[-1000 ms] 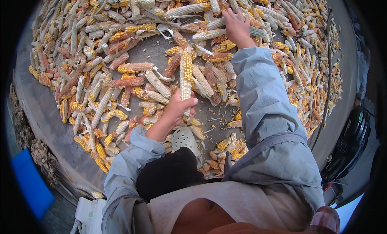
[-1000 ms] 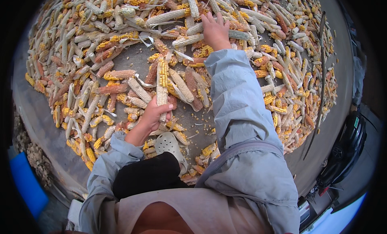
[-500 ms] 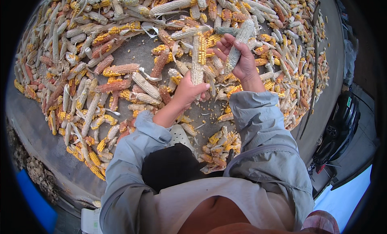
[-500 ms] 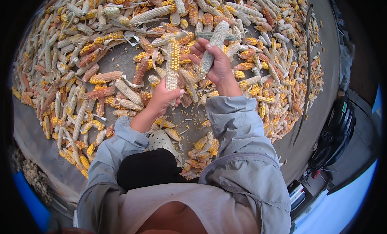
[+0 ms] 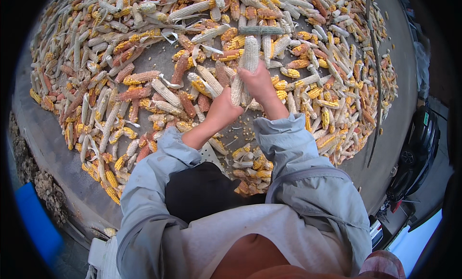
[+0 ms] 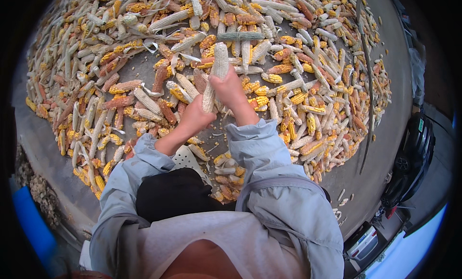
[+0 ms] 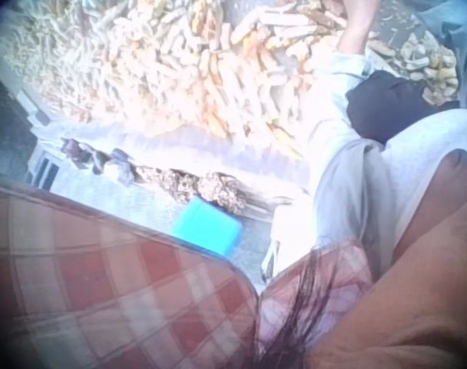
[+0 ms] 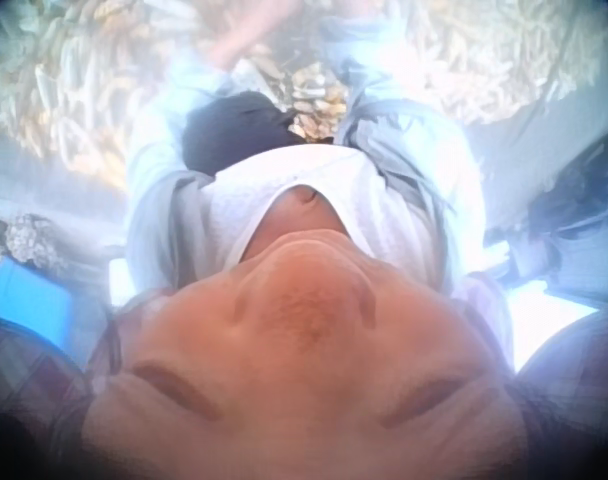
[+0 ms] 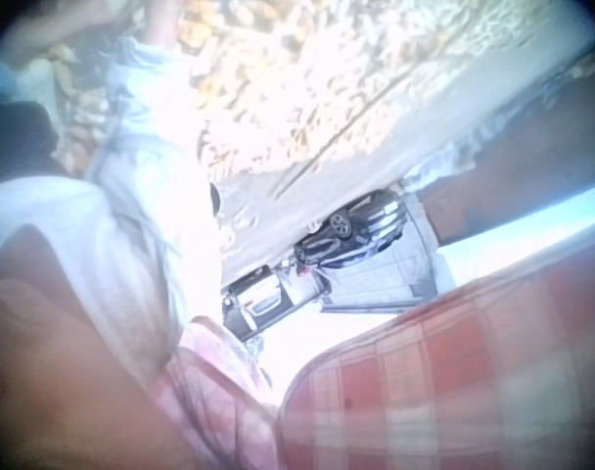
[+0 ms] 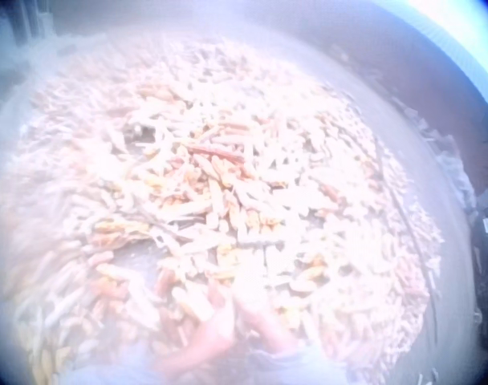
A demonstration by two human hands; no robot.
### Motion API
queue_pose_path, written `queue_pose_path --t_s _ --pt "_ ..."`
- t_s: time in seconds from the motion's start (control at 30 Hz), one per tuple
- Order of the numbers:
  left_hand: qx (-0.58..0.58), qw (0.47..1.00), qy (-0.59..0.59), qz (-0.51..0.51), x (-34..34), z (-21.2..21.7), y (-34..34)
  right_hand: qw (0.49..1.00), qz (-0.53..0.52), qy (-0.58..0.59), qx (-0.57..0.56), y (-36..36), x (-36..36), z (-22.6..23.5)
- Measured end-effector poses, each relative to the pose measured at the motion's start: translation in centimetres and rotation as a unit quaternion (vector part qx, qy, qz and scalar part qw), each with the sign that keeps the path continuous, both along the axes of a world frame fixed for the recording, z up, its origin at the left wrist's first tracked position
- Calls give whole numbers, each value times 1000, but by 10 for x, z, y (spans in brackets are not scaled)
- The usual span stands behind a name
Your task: The person repeatedly picks up dried corn cobs from a large pile on the ground and removes the kernels by hand. The person holds each cob with both hands and rubs or pulls the kernels off, then drops the cob back onto the pile. The process continues throughout the clip with no tools used.
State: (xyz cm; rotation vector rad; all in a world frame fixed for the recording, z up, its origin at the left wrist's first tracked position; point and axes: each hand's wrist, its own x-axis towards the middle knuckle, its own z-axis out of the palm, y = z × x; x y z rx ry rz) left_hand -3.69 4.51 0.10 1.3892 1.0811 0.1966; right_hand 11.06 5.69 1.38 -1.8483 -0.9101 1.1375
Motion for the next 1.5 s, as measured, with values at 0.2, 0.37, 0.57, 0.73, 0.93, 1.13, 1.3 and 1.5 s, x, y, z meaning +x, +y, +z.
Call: queue_pose_path --t_s 0.2,0.37,0.57,0.73,0.93,1.13,1.3,1.5 --pt "-296 941 -119 112 3 63 -25 984 87 -105 118 -28 0 20" --pt "-148 987 -47 34 9 64 -36 956 -25 273 100 -50 26 25" --pt "212 930 250 -168 49 81 -63 898 -126 398 137 -80 58 12" --pt "-45 982 141 -118 68 94 -87 958 -40 263 106 -111 87 6" --pt "-379 913 -151 24 57 80 -100 960 -33 242 134 -130 104 11" --pt "373 851 303 -211 60 54 -104 902 -119 406 91 -136 105 3" --pt "438 847 233 -188 67 55 -107 958 -82 263 79 -143 114 -5" --pt "16 984 4 -177 57 50 -102 845 -128 509 101 -144 125 5"
